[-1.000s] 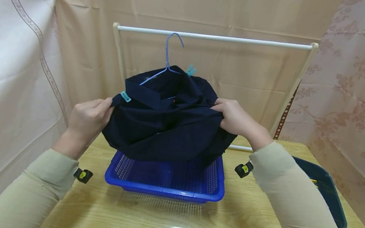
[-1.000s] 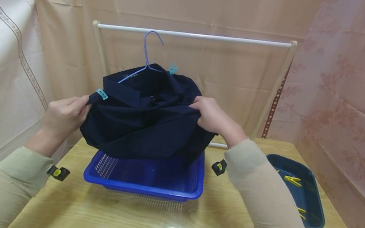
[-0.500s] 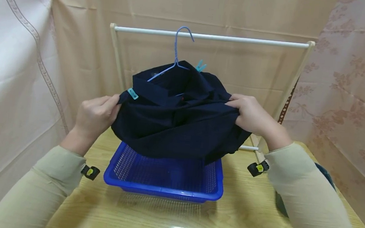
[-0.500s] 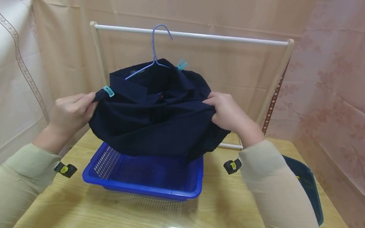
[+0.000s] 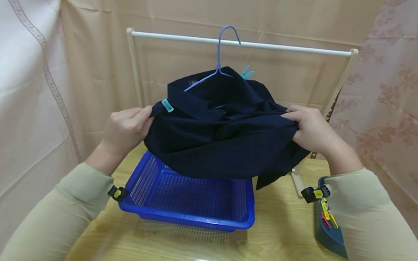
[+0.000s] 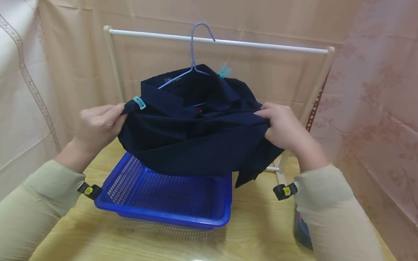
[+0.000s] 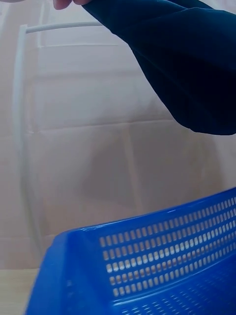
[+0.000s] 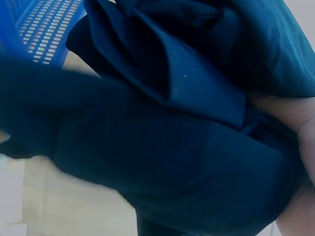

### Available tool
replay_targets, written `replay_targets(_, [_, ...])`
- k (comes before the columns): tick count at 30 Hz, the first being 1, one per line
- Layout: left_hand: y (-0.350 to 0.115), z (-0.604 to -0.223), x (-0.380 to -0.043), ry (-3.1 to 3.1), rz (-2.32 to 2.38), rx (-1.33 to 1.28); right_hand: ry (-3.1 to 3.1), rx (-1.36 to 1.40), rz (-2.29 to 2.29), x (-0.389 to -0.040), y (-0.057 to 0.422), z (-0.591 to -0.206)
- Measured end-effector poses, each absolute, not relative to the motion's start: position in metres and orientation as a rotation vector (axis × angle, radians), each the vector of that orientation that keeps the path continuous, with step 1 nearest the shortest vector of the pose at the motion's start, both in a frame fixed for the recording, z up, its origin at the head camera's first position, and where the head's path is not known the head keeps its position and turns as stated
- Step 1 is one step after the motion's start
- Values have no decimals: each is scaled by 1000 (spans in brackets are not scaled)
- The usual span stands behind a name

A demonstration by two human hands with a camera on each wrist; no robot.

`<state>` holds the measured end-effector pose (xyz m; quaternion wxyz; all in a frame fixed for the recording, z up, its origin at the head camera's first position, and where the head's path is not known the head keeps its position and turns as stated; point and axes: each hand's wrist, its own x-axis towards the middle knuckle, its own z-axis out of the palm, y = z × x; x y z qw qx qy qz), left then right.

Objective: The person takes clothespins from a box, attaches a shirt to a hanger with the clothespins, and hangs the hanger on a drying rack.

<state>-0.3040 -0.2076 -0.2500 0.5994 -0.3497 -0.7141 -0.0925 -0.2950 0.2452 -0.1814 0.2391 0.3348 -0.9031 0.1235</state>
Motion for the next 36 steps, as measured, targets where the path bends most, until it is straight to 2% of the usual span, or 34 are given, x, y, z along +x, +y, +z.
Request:
replay_targets(21, [-150, -250, -312, -1590, -278, -882, -2507, 685, 411, -280, 304, -181])
replay_targets(36, [-138, -250, -314, -1548, -219, -913, -2661, 542, 592, -284, 317, -205])
